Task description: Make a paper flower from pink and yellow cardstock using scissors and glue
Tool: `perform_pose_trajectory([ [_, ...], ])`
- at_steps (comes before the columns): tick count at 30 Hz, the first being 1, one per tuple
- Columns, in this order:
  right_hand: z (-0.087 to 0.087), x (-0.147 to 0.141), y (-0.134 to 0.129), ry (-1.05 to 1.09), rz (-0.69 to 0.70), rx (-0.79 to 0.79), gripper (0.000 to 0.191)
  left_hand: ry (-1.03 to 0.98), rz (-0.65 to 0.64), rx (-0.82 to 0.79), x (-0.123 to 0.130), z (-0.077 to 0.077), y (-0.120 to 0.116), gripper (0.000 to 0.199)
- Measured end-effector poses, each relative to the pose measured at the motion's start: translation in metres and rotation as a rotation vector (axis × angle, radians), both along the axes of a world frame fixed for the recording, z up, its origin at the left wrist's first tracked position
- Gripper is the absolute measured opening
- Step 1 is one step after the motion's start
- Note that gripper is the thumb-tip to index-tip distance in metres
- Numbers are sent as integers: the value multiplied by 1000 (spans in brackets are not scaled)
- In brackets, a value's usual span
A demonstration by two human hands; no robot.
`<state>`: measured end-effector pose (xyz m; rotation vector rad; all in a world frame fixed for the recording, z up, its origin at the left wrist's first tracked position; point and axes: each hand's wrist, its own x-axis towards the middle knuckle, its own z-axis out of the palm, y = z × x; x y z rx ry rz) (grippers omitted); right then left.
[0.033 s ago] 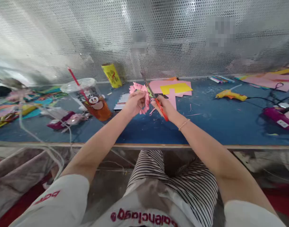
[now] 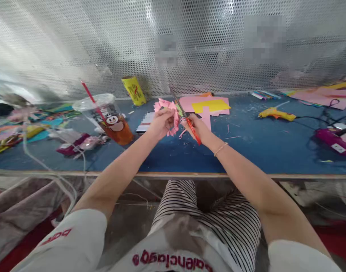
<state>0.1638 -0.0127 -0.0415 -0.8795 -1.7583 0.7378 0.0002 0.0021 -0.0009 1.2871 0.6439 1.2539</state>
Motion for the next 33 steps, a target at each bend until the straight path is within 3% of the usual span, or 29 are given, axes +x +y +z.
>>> perform_pose_trajectory([
  [6, 12, 24, -3, -334, -230, 176, 36, 117, 342, 309, -4, -3, 10, 21],
  [9, 23, 40, -6, -513, -319, 366, 42, 154, 396, 441, -7, -3, 11, 6],
  [13, 33, 51, -8, -608, -398, 587, 47, 145, 358, 502, -10, -2, 8, 5],
  [18, 35, 53, -6, -592, -449, 673, 44, 128, 309, 519, -9, -2, 4, 5],
  [21, 35, 55, -5, -581, -453, 677, 43, 117, 293, 511, -7, -1, 1, 8],
  [27, 36, 58, -4, -555, -484, 586, 45, 101, 200, 307, -6, -4, -1, 12],
  [33, 36, 54, -7, -537, -423, 455, 44, 50, 132, 330, -6, -11, 7, 27],
])
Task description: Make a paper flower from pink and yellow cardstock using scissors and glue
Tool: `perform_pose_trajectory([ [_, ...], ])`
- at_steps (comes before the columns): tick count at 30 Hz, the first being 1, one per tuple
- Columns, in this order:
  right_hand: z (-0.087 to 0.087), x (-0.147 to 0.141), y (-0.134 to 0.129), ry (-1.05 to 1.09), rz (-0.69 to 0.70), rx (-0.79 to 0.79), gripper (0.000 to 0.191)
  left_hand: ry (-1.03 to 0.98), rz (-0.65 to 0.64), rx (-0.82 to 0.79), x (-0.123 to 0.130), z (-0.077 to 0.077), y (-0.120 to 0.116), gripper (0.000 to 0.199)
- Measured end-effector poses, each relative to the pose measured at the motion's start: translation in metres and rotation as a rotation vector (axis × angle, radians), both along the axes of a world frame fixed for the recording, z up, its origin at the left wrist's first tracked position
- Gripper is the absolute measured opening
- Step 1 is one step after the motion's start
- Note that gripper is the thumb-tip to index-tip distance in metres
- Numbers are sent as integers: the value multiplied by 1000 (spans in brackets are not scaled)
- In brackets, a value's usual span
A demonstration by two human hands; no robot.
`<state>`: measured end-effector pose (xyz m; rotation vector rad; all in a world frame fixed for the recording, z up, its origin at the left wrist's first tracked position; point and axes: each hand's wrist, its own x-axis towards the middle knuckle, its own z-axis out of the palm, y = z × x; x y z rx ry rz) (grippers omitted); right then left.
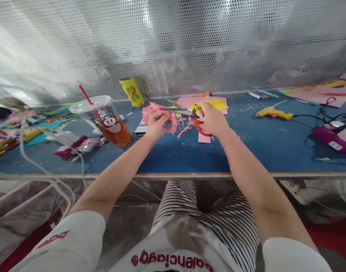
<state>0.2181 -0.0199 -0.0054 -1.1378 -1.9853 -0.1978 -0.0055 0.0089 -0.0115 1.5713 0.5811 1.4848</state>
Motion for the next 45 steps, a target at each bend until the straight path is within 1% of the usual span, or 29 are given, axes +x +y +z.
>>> perform_pose_trajectory([
  [4, -1, -4, -2, -6, 34, -80, 45, -13, 38, -15, 2, 0, 1, 29],
  [7, -2, -6, -2, 10, 50, -154, 46, 6, 25, -61, 4, 1, -1, 28],
  [10, -4, -8, -2, 40, 71, -204, 47, 4, 13, -88, 4, 2, -2, 32],
  [17, -7, -16, -1, 124, 159, -283, 46, -41, 35, -247, 6, 4, -3, 34],
  [21, -11, -18, 4, 164, 197, -333, 46, -73, 55, -303, 8, 5, -3, 34],
  [27, -19, -22, 11, 250, 255, -436, 45, -98, 57, -299, 8, 1, 1, 35],
  [33, -18, -22, 13, 242, 223, -476, 43, -96, 58, -293, 7, 3, -1, 33],
  [37, -19, -18, 16, 258, 239, -476, 43, -69, 59, -293, 7, 6, -3, 34],
  [42, -24, -14, 20, 291, 309, -419, 38, -70, 74, -277, 7, 6, -2, 36],
  [45, -27, -13, 21, 259, 315, -452, 38, -54, 77, -268, 7, 6, -2, 37],
])
